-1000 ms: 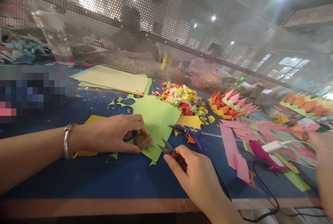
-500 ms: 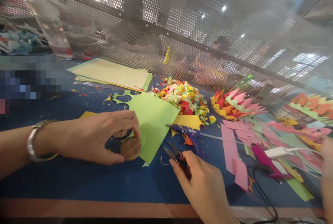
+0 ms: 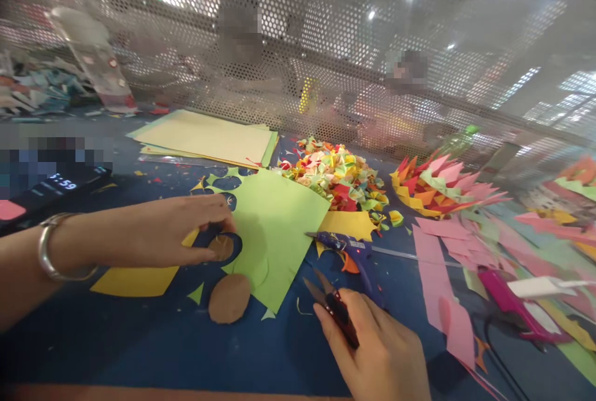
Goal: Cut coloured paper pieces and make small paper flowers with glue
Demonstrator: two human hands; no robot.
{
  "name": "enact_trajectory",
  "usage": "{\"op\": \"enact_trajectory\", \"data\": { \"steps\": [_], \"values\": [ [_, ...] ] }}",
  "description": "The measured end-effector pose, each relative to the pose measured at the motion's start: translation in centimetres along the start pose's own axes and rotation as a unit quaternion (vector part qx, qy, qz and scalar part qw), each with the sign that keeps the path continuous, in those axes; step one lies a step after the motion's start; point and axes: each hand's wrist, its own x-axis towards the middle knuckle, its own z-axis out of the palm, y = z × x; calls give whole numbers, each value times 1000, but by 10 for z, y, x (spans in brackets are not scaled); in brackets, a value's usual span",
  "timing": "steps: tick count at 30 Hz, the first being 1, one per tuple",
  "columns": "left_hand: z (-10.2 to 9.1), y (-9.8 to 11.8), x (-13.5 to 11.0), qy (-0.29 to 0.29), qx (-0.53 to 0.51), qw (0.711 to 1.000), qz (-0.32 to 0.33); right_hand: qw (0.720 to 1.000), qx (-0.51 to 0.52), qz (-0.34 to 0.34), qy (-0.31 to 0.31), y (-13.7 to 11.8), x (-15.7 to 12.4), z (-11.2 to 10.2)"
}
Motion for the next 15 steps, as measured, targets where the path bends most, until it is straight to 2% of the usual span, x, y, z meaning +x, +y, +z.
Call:
{"op": "enact_trajectory", "data": {
  "steps": [8, 13, 15],
  "values": [
    [-1, 8, 0, -16, -23, 1000, -10, 999, 3, -29, -13, 3, 0, 0],
    [-3, 8, 6, -25, -79, 994, -73, 999, 9, -31, -14, 5, -2, 0],
    [-2, 6, 10, -7, -116, 989, -91, 999, 9, -35, -22, 7, -3, -1]
  ]
}}
